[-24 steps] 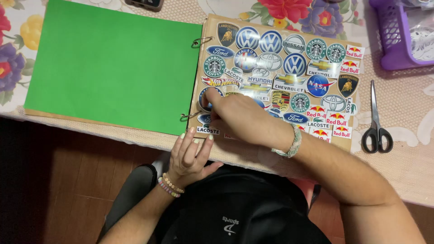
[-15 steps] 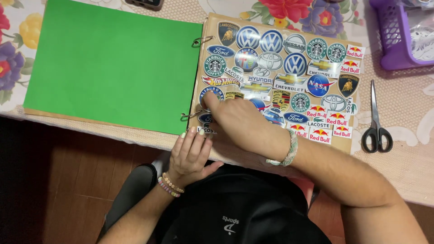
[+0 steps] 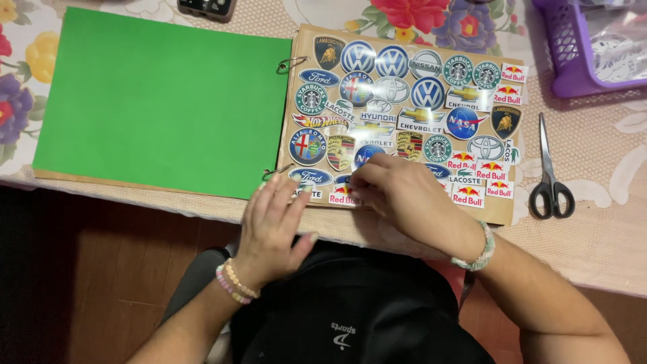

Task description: Applying various decorative stickers to a notebook cover and sorting through a collection of stickers.

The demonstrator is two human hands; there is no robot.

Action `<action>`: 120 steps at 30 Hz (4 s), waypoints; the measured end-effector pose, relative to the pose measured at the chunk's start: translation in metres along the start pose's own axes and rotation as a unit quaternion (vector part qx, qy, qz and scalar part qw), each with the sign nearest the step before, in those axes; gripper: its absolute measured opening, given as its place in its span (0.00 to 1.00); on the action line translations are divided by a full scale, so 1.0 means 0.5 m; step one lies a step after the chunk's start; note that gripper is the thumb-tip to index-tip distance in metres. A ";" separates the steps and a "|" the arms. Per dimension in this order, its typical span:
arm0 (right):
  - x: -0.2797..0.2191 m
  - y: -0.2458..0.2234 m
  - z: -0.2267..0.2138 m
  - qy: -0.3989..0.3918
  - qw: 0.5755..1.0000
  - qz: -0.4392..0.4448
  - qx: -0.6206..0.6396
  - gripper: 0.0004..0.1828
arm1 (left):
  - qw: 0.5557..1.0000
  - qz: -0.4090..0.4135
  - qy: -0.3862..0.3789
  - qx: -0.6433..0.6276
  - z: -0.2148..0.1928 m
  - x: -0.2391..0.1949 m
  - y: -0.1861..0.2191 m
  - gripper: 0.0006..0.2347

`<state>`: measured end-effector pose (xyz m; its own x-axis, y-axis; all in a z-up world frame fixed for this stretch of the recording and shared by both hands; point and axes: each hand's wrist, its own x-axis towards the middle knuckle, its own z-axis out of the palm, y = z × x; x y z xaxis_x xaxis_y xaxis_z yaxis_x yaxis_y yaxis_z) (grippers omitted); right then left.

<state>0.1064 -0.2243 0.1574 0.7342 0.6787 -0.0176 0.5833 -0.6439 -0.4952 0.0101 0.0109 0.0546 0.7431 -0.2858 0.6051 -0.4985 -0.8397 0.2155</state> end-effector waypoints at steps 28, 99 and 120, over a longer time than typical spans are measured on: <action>0.053 0.022 0.021 -0.134 0.989 0.036 -0.052 0.12 | 0.912 0.142 -0.317 -0.220 -0.035 0.192 -0.097 0.33; 0.041 0.008 0.006 -0.087 0.988 0.036 -0.122 0.11 | 0.954 -0.031 -0.222 -0.201 0.011 0.154 -0.012 0.41; 0.066 0.012 -0.002 -0.032 0.994 0.068 -0.079 0.17 | 0.959 -0.013 -0.201 -0.198 0.011 0.150 -0.014 0.38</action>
<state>0.1343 -0.2061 0.1548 0.7894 0.5995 -0.1325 0.5311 -0.7750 -0.3425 0.0720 -0.0074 0.0943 0.8300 -0.4887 0.2690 -0.5489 -0.6299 0.5495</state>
